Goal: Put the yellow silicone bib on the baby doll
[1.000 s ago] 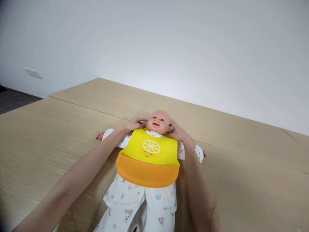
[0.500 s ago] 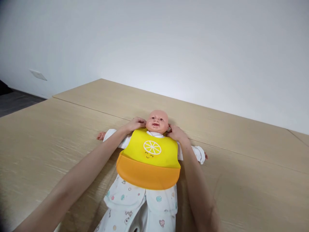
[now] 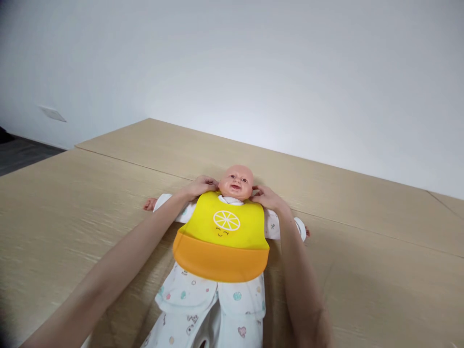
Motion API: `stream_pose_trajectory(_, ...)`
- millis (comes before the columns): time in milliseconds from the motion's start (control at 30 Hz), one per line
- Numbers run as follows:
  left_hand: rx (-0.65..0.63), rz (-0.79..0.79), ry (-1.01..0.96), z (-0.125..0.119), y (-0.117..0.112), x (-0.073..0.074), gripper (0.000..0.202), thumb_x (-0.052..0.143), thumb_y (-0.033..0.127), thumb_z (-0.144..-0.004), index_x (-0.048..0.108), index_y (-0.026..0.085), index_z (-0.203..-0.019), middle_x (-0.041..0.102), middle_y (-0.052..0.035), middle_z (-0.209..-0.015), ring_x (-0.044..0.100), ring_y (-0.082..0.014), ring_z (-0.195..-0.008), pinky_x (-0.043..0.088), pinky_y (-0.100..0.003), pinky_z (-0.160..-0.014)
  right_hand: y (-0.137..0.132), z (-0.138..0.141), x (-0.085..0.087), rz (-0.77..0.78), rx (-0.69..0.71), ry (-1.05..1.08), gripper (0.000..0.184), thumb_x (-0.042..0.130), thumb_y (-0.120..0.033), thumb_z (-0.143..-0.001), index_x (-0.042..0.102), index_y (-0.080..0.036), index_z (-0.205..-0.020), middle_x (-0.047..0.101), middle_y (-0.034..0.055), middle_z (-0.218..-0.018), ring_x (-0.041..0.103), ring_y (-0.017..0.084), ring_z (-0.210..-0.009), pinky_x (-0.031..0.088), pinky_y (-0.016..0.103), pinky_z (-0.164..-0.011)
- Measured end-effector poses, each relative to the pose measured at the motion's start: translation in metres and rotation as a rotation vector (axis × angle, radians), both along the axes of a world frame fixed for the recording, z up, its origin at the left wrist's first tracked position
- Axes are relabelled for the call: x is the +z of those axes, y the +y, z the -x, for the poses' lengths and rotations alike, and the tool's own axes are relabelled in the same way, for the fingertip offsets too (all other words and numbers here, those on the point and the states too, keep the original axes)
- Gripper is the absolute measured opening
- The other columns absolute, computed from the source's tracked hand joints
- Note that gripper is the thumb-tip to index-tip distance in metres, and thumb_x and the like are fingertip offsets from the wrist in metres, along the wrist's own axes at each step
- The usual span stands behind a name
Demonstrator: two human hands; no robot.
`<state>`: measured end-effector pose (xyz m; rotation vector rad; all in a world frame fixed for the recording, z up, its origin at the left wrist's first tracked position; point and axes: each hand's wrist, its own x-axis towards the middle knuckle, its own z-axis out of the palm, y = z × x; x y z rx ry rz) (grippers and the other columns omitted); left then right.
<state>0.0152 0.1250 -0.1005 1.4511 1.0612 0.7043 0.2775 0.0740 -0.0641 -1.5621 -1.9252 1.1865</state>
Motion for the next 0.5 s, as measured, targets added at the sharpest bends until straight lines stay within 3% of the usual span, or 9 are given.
stream_pose_trajectory(167,0.033,0.061,-0.026,0.0,0.0,-0.001,0.022,0.066,0.024,-0.059,0.067,0.014,-0.079,0.062,-0.0022,-0.063,0.054,-0.0122,-0.053,0.037,-0.021,-0.045,-0.009,0.004,0.012,-0.022,0.054,-0.073,0.029,0.053,-0.026,-0.079,0.062,-0.01,-0.101,0.063,0.0072,-0.098,0.055,0.012,-0.087,0.041,0.019,-0.074)
stream_pose_trajectory(333,0.001,0.114,-0.036,0.004,-0.003,0.007,0.033,0.07,0.023,-0.058,0.067,0.015,-0.09,0.064,-0.0022,-0.064,0.054,-0.0121,-0.052,0.037,-0.021,-0.044,-0.01,0.001,0.011,0.017,0.038,-0.104,0.027,0.059,-0.032,-0.077,0.063,-0.012,-0.095,0.064,0.0067,-0.098,0.055,0.014,-0.088,0.042,0.019,-0.07)
stream_pose_trajectory(500,-0.031,0.14,0.072,0.011,-0.005,0.015,0.056,0.075,0.027,-0.058,0.063,0.016,-0.111,0.066,-0.0025,-0.066,0.055,-0.0124,-0.05,0.034,-0.021,-0.042,-0.009,-0.014,0.016,0.086,0.016,-0.137,0.027,0.058,-0.04,-0.076,0.059,-0.013,-0.08,0.06,0.0047,-0.079,0.053,0.01,-0.066,0.04,0.018,-0.053)
